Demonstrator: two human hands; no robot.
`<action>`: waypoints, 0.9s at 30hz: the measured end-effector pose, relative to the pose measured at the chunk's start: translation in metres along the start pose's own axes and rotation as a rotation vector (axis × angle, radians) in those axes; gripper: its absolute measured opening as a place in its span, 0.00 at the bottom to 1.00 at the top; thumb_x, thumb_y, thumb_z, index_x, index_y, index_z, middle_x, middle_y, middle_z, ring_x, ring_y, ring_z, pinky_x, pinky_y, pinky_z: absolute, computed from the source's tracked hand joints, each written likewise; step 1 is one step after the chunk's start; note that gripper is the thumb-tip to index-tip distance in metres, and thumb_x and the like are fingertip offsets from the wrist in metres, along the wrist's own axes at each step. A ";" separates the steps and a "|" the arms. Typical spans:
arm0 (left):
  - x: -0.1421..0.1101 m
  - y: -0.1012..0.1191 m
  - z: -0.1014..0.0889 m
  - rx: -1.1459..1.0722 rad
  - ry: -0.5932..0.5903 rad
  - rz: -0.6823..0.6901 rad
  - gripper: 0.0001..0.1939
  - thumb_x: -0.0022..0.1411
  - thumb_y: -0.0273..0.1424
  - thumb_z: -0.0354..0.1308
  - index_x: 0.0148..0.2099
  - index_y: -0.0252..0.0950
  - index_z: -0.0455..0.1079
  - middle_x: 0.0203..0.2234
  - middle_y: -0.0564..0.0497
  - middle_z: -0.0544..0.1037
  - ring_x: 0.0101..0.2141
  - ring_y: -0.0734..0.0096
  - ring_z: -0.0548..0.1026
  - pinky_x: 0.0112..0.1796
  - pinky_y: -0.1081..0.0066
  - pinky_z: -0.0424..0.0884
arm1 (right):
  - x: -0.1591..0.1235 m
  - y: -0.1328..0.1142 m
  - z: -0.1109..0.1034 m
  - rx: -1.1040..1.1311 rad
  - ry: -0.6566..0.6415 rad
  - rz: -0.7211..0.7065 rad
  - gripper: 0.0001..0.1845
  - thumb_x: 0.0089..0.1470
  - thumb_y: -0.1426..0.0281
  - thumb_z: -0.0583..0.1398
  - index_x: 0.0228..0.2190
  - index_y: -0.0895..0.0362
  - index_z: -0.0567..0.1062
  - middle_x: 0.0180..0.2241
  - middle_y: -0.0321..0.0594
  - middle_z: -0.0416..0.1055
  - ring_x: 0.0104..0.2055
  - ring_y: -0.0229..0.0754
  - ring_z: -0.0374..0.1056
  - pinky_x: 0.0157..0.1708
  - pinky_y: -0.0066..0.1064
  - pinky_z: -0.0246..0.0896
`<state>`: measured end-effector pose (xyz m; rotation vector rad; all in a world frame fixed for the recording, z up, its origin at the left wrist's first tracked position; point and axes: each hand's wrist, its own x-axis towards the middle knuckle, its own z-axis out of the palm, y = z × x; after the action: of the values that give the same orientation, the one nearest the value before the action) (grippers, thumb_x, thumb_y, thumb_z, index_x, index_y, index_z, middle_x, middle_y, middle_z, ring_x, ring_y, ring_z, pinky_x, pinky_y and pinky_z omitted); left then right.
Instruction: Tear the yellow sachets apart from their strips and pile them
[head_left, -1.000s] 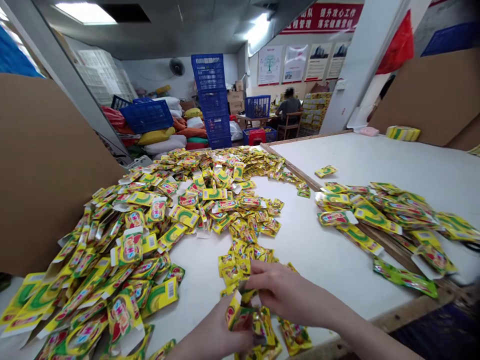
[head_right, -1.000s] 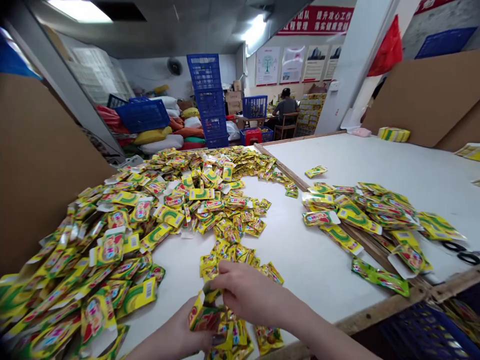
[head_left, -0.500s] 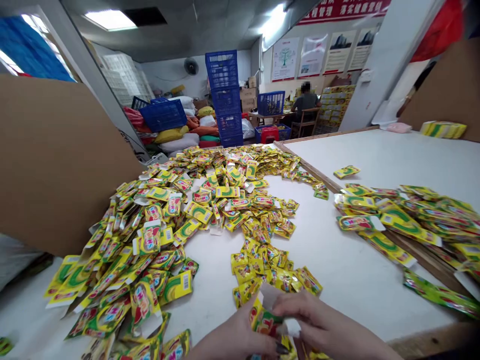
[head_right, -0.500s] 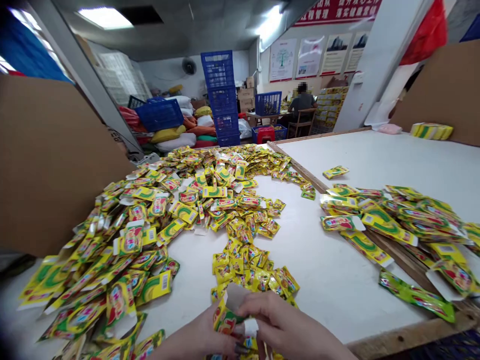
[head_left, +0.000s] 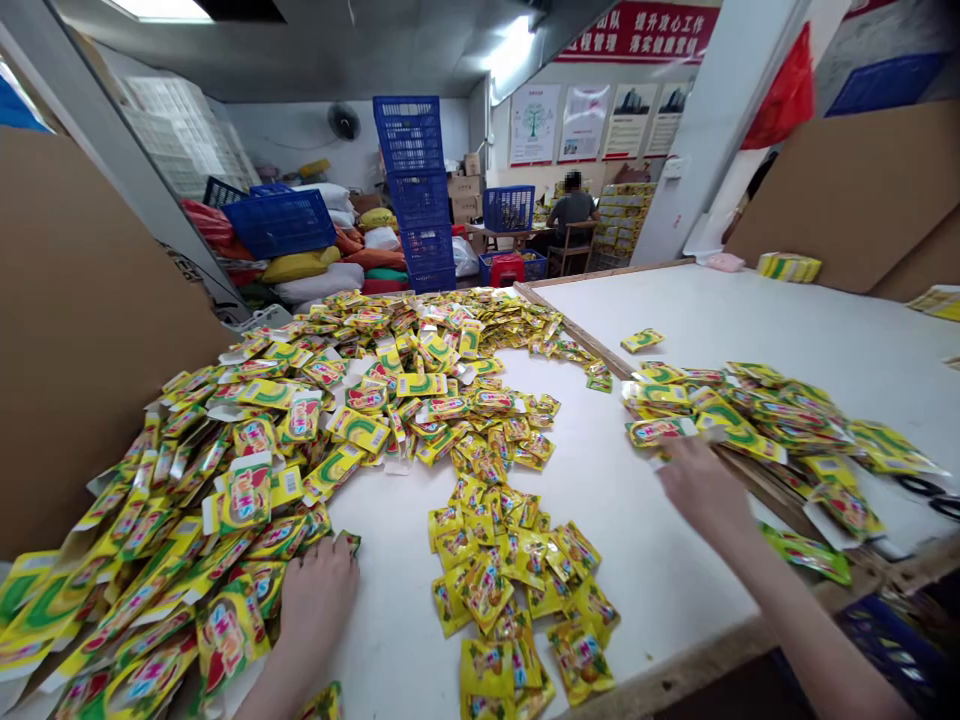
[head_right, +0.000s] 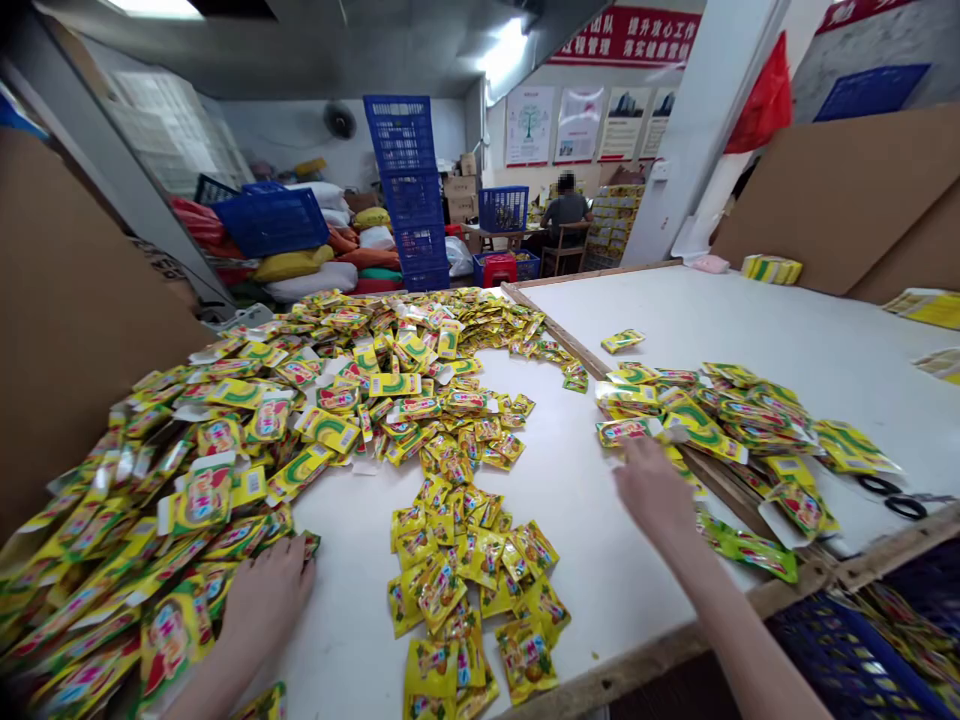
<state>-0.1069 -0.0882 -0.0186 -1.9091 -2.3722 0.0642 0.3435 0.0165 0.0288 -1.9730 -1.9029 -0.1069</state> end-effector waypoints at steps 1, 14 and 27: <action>0.000 0.001 0.001 -0.029 -0.001 0.004 0.19 0.59 0.28 0.40 0.40 0.25 0.70 0.33 0.34 0.75 0.36 0.49 0.73 0.38 0.55 0.62 | -0.011 -0.019 0.006 0.040 -0.071 -0.096 0.15 0.48 0.73 0.53 0.41 0.59 0.69 0.42 0.49 0.67 0.42 0.49 0.65 0.37 0.35 0.61; 0.002 0.056 -0.019 -1.331 -0.214 0.106 0.21 0.61 0.41 0.45 0.52 0.37 0.64 0.43 0.47 0.75 0.37 0.64 0.75 0.36 0.65 0.73 | -0.081 -0.102 0.045 0.378 -0.336 -0.695 0.19 0.49 0.81 0.50 0.41 0.58 0.71 0.39 0.45 0.73 0.43 0.44 0.67 0.44 0.38 0.58; -0.045 0.104 -0.037 -1.976 -0.569 0.032 0.21 0.56 0.41 0.56 0.49 0.37 0.66 0.41 0.44 0.75 0.41 0.59 0.73 0.39 0.61 0.70 | -0.085 -0.168 0.019 0.976 -0.374 -0.346 0.12 0.45 0.82 0.52 0.32 0.56 0.67 0.28 0.34 0.63 0.28 0.35 0.59 0.28 0.26 0.54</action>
<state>0.0070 -0.1104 0.0069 -2.3071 -2.6449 -3.0095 0.1699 -0.0582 0.0219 -1.0372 -1.9210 0.9640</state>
